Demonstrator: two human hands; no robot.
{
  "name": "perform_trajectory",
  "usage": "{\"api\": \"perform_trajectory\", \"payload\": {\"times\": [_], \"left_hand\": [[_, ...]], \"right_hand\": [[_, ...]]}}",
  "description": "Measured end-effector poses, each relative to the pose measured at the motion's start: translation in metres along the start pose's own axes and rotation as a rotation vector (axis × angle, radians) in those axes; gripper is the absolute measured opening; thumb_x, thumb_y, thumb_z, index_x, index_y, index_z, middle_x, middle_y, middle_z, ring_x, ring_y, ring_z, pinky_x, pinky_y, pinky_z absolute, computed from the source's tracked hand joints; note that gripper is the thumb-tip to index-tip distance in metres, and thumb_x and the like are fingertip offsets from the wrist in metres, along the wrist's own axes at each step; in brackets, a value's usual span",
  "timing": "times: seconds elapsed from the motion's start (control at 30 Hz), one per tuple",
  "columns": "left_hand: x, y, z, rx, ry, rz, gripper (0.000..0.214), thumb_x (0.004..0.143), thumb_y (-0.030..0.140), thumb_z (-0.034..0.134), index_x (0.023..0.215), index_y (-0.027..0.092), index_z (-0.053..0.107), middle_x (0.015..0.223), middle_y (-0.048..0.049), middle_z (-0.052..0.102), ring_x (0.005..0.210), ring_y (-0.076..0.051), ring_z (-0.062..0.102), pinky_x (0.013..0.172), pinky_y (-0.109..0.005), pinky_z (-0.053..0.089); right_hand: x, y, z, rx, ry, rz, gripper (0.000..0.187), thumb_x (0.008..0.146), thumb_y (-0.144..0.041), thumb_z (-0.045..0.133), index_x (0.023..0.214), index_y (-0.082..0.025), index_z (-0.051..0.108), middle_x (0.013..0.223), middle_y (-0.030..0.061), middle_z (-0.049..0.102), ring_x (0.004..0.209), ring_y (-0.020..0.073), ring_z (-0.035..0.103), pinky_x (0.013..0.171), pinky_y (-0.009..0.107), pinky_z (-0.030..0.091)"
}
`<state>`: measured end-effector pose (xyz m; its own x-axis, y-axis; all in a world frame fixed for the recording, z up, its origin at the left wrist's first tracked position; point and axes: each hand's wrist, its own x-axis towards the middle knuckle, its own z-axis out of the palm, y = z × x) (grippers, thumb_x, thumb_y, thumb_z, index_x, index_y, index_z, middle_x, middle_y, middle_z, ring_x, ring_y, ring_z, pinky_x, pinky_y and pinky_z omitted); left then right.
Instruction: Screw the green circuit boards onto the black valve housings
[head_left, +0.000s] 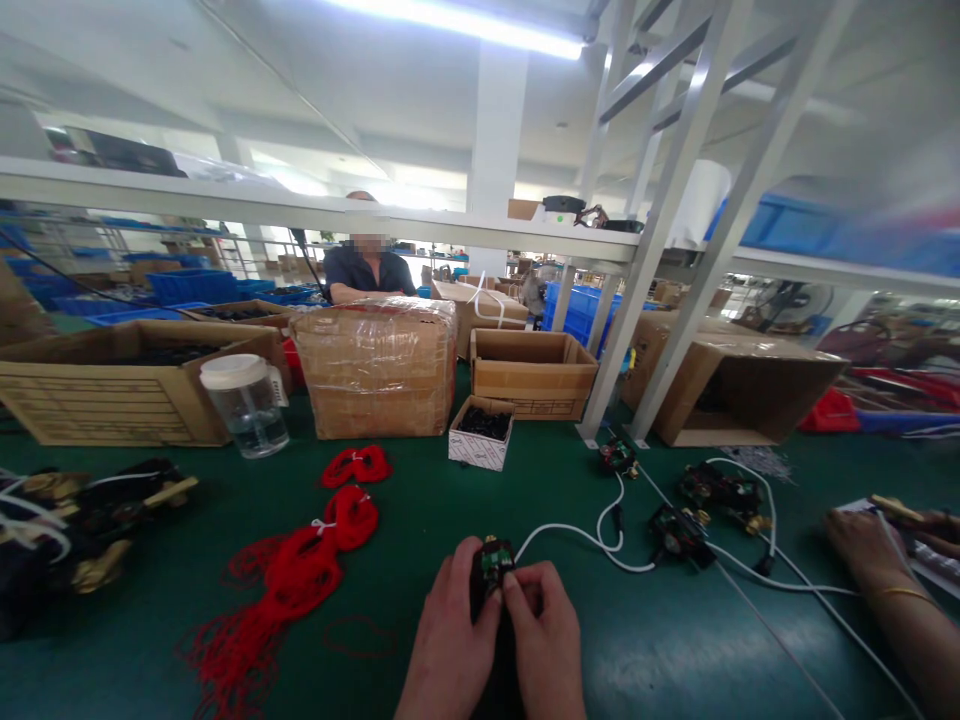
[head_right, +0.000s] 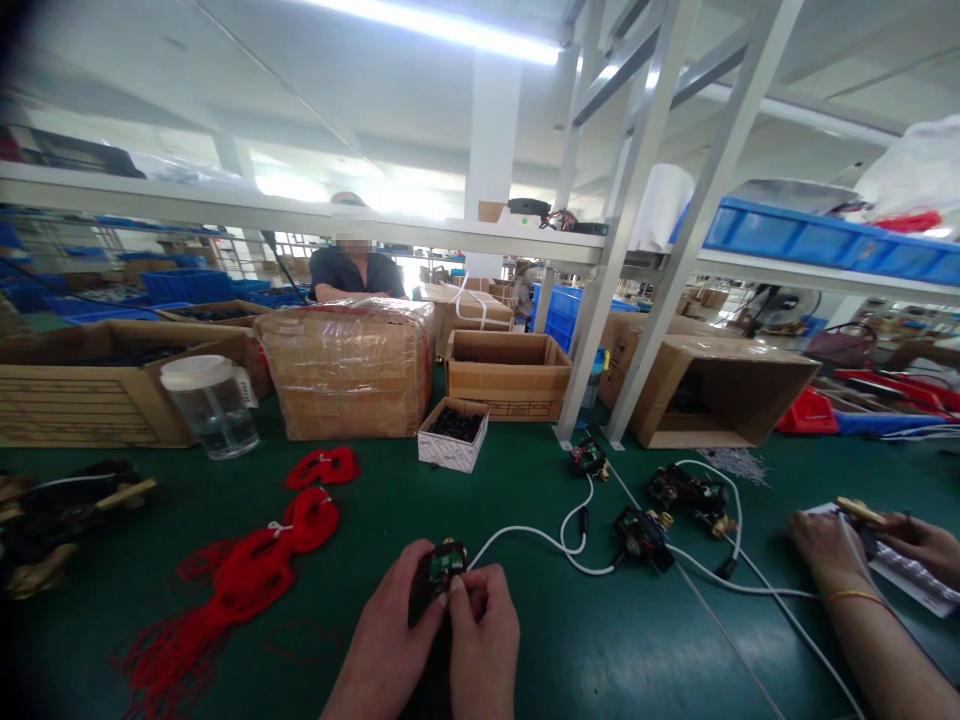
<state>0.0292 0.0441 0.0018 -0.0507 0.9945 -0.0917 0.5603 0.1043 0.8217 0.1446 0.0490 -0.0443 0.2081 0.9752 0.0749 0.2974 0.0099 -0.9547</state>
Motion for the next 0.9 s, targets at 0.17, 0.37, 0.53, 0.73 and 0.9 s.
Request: {"api": "perform_trajectory", "payload": {"times": [0.17,0.37,0.53,0.73,0.9], "left_hand": [[0.003,-0.009,0.005,-0.037,0.015,0.003,0.048,0.087,0.029,0.049,0.134,0.021,0.049,0.135,-0.0109,0.062,0.126,-0.027,0.059,0.111,-0.045,0.044],[0.007,-0.025,0.013,0.049,0.005,0.019,0.086,0.073,0.028,0.067,0.153,0.025,0.034,0.158,-0.0090,0.038,0.141,-0.031,0.046,0.117,-0.045,0.041],[0.033,-0.046,0.021,0.246,-0.078,0.179,0.084,0.070,0.011,0.062,0.148,0.036,0.046,0.158,-0.0016,0.041,0.140,-0.031,0.049,0.114,-0.041,0.046],[0.083,-0.034,0.043,0.284,-0.018,0.310,0.072,0.079,0.011,0.054,0.147,0.031,0.045,0.152,-0.0062,0.045,0.133,-0.026,0.056,0.112,-0.038,0.047],[0.126,0.026,0.083,0.243,-0.032,0.432,0.069,0.077,0.006,0.054,0.144,0.022,0.047,0.149,-0.0115,0.046,0.132,-0.030,0.055,0.114,-0.045,0.043]], "right_hand": [[0.015,0.008,-0.024,-0.053,-0.124,-0.026,0.027,0.098,-0.039,0.039,0.092,-0.021,0.059,0.080,0.0040,0.061,0.072,0.0214,0.060,0.066,0.031,0.050],[0.064,0.007,-0.069,-0.943,-0.076,-0.302,0.058,0.079,0.003,0.047,0.127,-0.024,0.064,0.141,0.0129,0.053,0.128,0.0359,0.045,0.100,0.050,0.035],[0.099,-0.009,-0.096,-1.156,-0.178,-0.305,0.033,0.082,0.002,0.052,0.100,-0.017,0.072,0.106,0.0126,0.068,0.108,0.0333,0.055,0.096,0.049,0.033],[0.081,-0.037,-0.117,-1.058,0.028,-0.351,0.021,0.090,-0.007,0.053,0.097,-0.021,0.067,0.099,0.0071,0.065,0.097,0.0272,0.056,0.090,0.044,0.032],[0.071,-0.038,-0.126,-1.058,0.090,-0.329,0.033,0.085,-0.002,0.056,0.106,-0.026,0.066,0.099,0.0046,0.066,0.095,0.0268,0.058,0.088,0.044,0.033]]}}
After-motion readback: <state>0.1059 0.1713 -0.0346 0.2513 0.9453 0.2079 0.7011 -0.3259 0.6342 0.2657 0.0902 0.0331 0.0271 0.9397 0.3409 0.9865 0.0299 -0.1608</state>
